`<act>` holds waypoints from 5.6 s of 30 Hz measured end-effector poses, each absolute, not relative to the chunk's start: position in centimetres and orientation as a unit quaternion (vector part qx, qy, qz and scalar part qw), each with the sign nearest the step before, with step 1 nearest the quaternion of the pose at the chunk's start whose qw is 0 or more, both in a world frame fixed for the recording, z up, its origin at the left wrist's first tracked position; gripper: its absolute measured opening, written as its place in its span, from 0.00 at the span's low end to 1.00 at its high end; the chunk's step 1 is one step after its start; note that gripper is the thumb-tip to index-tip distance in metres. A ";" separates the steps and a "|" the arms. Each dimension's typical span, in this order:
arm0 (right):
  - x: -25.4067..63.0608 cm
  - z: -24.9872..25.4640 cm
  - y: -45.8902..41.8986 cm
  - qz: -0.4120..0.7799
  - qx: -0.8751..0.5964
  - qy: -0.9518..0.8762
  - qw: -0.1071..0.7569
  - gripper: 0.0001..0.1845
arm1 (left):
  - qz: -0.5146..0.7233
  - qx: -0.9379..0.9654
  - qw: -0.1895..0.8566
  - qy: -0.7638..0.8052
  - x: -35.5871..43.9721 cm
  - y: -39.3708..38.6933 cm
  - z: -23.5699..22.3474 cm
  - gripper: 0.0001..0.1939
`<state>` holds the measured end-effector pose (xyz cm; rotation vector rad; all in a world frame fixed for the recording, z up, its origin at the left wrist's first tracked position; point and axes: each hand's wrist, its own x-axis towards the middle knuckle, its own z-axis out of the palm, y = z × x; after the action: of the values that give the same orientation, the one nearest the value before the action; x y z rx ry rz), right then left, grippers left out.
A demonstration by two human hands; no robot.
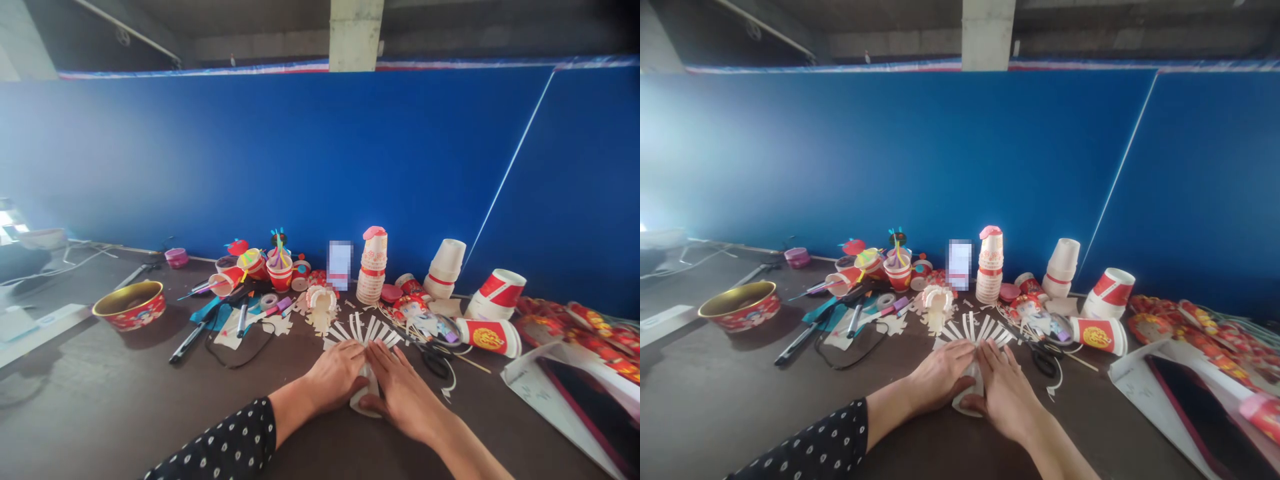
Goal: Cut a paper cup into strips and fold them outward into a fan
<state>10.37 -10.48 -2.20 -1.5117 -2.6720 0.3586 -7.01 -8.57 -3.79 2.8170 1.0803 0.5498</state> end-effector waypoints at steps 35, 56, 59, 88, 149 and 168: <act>10.8 -2.7 -10.7 0.140 -0.494 -0.858 -0.006 0.38 | 0.035 0.912 0.085 0.399 -7.4 -8.9 -4.3 0.32; 12.2 -1.8 -10.2 0.177 -0.479 -0.858 -0.055 0.40 | 0.049 0.922 0.096 0.371 -8.2 -9.2 -3.4 0.42; 12.5 -2.0 -9.9 0.183 -0.472 -0.861 -0.047 0.43 | 0.061 0.922 0.098 0.370 -8.3 -9.1 -3.4 0.42; 12.4 -1.9 -10.0 0.167 -0.454 -0.875 -0.032 0.41 | 0.048 0.922 0.126 0.363 -8.2 -8.9 -3.1 0.46; 13.2 -1.9 -9.7 0.166 -0.409 -0.897 0.006 0.41 | 0.064 0.924 0.100 0.363 -8.3 -8.9 -3.9 0.47; 12.6 -1.8 -9.3 0.149 -0.403 -0.902 0.045 0.33 | 0.118 0.911 0.053 0.391 -8.9 -7.9 -3.2 0.21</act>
<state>12.61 -9.27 -1.83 -1.2299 -2.7554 0.4551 -8.88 -7.86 -3.20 2.7702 1.1876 0.3594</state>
